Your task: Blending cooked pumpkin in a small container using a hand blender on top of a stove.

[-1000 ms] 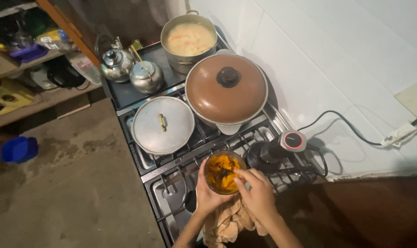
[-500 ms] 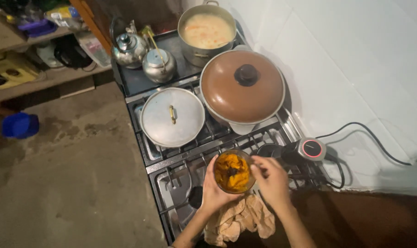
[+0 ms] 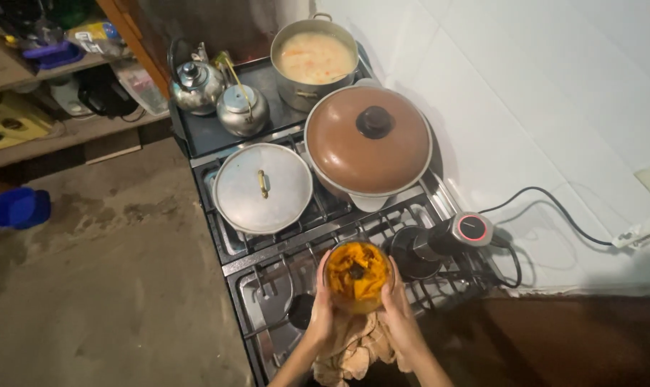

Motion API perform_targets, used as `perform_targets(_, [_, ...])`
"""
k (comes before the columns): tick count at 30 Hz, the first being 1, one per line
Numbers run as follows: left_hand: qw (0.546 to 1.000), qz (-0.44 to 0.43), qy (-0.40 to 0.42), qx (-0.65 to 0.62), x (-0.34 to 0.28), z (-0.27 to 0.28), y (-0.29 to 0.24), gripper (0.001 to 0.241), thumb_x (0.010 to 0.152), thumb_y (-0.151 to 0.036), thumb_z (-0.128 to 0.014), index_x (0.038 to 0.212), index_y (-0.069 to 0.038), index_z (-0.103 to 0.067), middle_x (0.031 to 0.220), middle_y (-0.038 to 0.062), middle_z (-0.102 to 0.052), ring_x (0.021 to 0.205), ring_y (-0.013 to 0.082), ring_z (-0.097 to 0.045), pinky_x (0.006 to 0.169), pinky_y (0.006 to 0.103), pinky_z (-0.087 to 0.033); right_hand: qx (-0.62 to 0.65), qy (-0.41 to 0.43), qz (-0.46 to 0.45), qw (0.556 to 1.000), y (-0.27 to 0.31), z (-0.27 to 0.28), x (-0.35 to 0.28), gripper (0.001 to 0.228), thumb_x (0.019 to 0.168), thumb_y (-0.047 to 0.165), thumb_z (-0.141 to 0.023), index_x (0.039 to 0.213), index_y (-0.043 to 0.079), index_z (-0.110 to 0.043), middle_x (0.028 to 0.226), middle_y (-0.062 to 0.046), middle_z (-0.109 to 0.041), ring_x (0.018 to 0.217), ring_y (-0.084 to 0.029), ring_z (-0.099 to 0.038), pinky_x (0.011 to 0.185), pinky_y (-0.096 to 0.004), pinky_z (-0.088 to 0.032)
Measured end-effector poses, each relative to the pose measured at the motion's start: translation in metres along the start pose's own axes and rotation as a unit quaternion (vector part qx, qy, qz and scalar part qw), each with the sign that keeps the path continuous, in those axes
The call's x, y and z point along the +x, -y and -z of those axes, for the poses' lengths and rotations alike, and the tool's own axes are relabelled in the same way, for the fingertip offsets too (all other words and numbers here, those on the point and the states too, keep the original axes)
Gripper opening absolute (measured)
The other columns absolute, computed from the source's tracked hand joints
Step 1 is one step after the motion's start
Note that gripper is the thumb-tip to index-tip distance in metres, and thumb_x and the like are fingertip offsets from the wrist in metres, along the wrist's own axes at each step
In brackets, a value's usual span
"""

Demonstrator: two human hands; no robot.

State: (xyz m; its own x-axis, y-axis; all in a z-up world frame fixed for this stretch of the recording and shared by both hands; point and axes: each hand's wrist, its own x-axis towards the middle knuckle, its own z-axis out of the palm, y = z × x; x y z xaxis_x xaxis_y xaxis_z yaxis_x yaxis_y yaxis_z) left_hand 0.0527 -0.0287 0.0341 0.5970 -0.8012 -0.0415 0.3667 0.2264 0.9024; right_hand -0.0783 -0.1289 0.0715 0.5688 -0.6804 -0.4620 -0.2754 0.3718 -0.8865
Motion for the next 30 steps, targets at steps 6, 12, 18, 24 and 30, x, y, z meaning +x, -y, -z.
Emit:
perform_targets(6, [0.995,-0.058,0.067,0.043,-0.019,-0.006,-0.025,0.138,0.068,-0.080,-0.071,0.163,-0.007,-0.002,0.170,0.011,-0.021,0.155,0.0260,-0.025,0.126,0.0412,-0.022,-0.133,-0.015,0.281,0.950,0.028,0.014,-0.039,0.068,0.106,0.050,-0.035,0.161,0.010,-0.030,0.167,-0.010,-0.031,0.156,-0.032,-0.027,0.126,-0.045,-0.020])
perform_targets(12, [0.978,-0.017,0.122,0.167,-0.037,0.010,0.022,0.169,0.041,-0.081,-0.084,0.163,0.001,-0.002,0.165,0.016,-0.040,0.149,0.0295,-0.044,0.123,0.0399,-0.035,-0.150,-0.037,0.365,0.918,0.061,0.017,-0.068,0.072,0.107,0.055,-0.035,0.159,0.006,-0.036,0.166,-0.016,-0.026,0.155,-0.031,-0.030,0.126,-0.045,-0.023])
perform_targets(18, [0.993,-0.017,0.119,0.010,-0.036,-0.023,-0.055,0.168,0.047,-0.083,-0.080,0.166,0.001,0.003,0.174,0.014,-0.022,0.161,0.0242,-0.027,0.133,0.0382,-0.023,-0.091,0.000,0.392,0.916,0.064,0.026,-0.072,0.077,0.104,0.049,-0.048,0.159,-0.002,-0.032,0.169,-0.016,-0.026,0.156,-0.030,-0.027,0.127,-0.044,-0.020])
perform_targets(24, [0.960,-0.176,0.109,0.186,-0.023,-0.023,-0.066,0.154,0.049,-0.060,-0.095,0.164,0.000,-0.012,0.174,0.021,-0.022,0.162,0.0350,-0.024,0.132,0.0467,-0.024,0.176,0.041,0.265,0.947,0.056,0.018,-0.066,0.081,0.097,0.038,-0.059,0.158,-0.005,-0.028,0.161,-0.017,-0.039,0.148,-0.028,-0.038,0.122,-0.043,-0.027])
perform_targets(30, [0.957,-0.214,0.047,0.188,-0.020,-0.027,-0.049,0.138,0.055,-0.042,-0.104,0.160,-0.004,-0.023,0.169,0.022,-0.032,0.154,0.0365,-0.043,0.128,0.0464,-0.038,0.284,0.073,0.162,0.942,0.036,0.022,-0.058,0.083,0.095,0.040,-0.061,0.157,-0.006,-0.030,0.156,-0.020,-0.043,0.143,-0.030,-0.043,0.118,-0.046,-0.032])
